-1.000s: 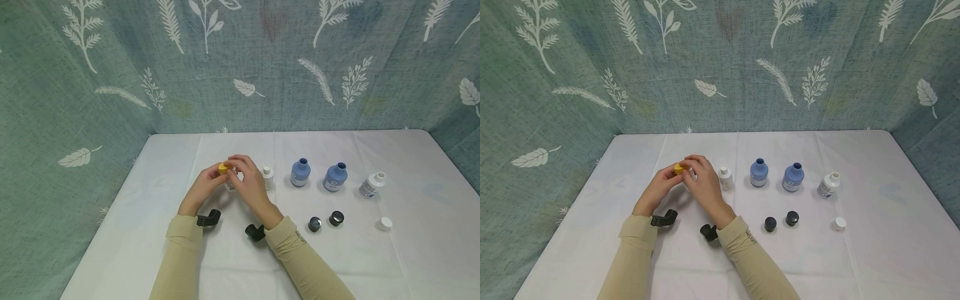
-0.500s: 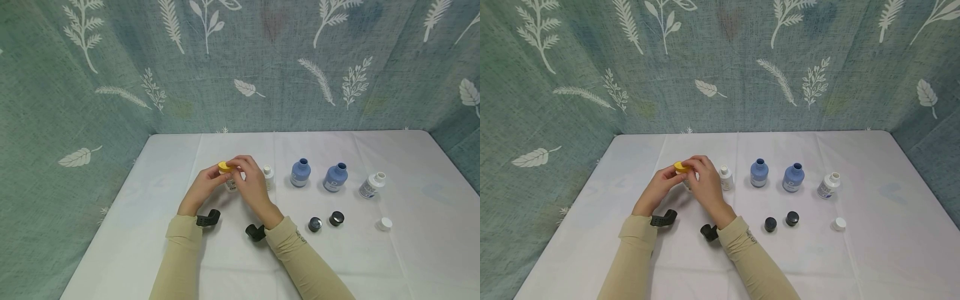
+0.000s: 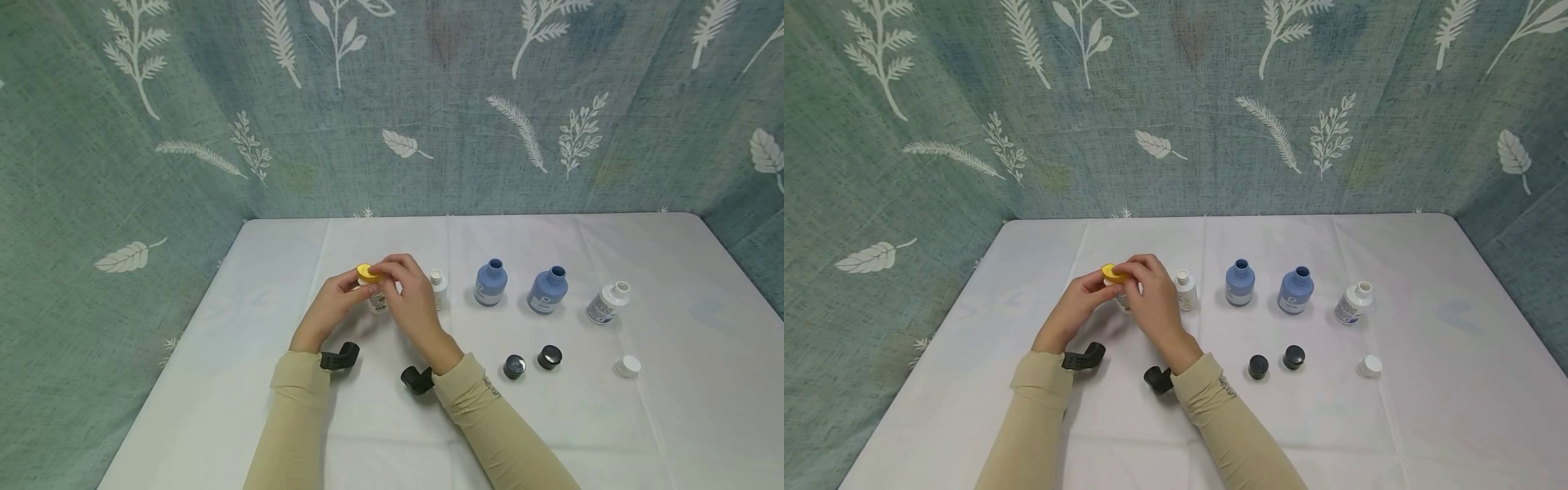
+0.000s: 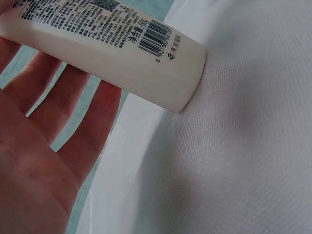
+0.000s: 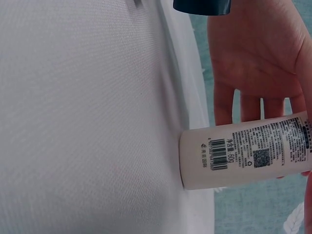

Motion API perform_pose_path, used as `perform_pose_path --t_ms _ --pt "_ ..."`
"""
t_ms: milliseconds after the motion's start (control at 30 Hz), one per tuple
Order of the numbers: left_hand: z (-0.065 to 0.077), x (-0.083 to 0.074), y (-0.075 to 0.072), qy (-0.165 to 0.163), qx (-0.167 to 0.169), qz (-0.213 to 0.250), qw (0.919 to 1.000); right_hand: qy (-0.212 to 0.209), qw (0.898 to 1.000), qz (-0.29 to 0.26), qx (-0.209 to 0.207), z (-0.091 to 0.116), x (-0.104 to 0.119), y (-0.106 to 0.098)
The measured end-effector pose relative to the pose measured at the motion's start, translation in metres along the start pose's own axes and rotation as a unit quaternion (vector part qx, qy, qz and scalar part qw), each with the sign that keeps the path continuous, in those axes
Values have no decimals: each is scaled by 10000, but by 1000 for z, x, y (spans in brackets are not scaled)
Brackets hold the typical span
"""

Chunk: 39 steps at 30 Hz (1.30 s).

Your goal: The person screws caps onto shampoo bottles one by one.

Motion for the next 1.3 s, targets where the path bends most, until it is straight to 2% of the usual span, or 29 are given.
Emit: perform_pose_path --t_ms 167,300,400,667,833,1100,1300 --pt "-4 8 -2 -8 -52 -122 9999 -17 9999 120 11 -1 0 0" --pt "-11 23 -5 -48 -218 -181 9996 -7 9999 89 68 -1 0 1" --pt "-11 26 -6 -76 -340 -226 9991 17 10000 16 93 -1 -1 2" --pt "-11 25 -5 -54 -251 -173 9995 -30 9998 -81 176 -1 -1 3" --pt "-12 24 -2 142 -108 -127 9998 -31 9995 -197 259 -1 -1 5" --pt "-11 21 -5 242 -378 -343 9984 -95 9992 -220 312 0 -1 6" --pt "-12 17 -6 443 -544 -612 9957 -70 9992 -218 338 0 -1 5"
Point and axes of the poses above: each hand's wrist, its own z-axis away from the middle knuckle, its own y-axis out of the palm, x = y × z, the point moved 7 cm from there along -z, towards the middle knuckle, and after that the axes turned 1 degree about -x, right-handed, at the moved point
